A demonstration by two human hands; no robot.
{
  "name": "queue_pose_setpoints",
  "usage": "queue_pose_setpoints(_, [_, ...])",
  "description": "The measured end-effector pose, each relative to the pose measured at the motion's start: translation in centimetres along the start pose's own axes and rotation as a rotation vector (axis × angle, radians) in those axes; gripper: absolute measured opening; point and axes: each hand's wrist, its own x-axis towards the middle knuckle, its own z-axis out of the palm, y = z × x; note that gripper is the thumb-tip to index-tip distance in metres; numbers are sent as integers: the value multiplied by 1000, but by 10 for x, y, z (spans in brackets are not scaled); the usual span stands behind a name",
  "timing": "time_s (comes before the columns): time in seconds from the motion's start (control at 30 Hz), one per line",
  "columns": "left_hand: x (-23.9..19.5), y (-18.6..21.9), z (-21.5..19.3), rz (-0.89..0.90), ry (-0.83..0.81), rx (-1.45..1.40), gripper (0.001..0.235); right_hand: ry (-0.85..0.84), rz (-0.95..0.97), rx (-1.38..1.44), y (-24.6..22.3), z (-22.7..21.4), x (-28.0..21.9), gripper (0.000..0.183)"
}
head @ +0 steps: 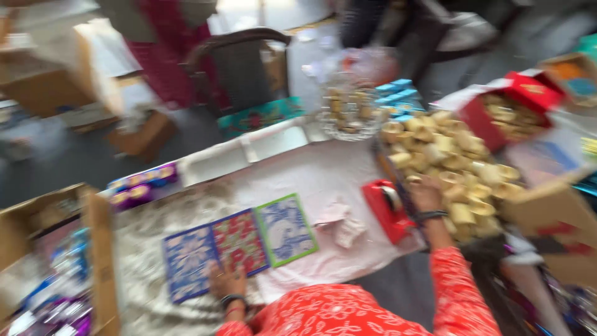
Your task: The person wipes small cylindrical candle holders with a white cloth, then wraps them in shiny metallic foil. The wrapped items are placed into a white tray on the table.
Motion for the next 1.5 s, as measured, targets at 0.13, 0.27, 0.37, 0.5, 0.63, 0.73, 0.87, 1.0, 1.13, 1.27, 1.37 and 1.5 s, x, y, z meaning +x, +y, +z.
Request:
queue_pose_setpoints(0.13, [6, 3, -27, -83, -93, -79, 77, -25, 272, 342, -4, -3, -1, 26])
queue_pose_setpoints(0.27, [10, 11, -38, -118, -139, -304, 68, -51, 314, 106, 17, 29, 9, 24])
queue_pose_setpoints(0.37, [21, 34, -51, -65, -78, -506, 57, 113, 315, 209, 3, -7, 28, 21])
queue_pose_setpoints(0.5, [26, 89, -46, -5, -282, -1077, 58, -15, 308, 700, -58, -69, 11, 14])
queue_pose_setpoints(0.63, [17, 141, -111, -7, -772, -1670, 66, -515, 319, 1426, -203, -87, -9, 15])
queue_pose_setpoints(0.73, [12, 164, -124, -160, -1034, -1744, 69, -707, 375, 1788, -296, -118, -30, 19])
queue_pose_setpoints(0.87, [12, 155, -91, -191, -1036, -1850, 64, -530, -79, 1294, -337, -132, -45, 23])
queue_pose_setpoints(1.0, [21, 134, -72, -235, -976, -2090, 57, -206, -160, 854, -297, -95, -38, 56])
queue_pose_setpoints(1.13, [31, 126, -72, -396, -1002, -2194, 59, -176, -166, 515, -264, -66, -50, 83])
queue_pose_setpoints(1.27, [35, 122, -71, -380, -976, -2292, 58, -261, -143, 571, -264, -58, -73, 51])
queue_pose_setpoints(1.37, [39, 116, -75, -414, -1016, -2295, 58, -97, -108, 681, -253, 19, -82, 22])
queue_pose_setpoints(1.5, [44, 101, -90, -469, -1002, -2240, 55, 69, 106, 848, -282, -63, -58, 20])
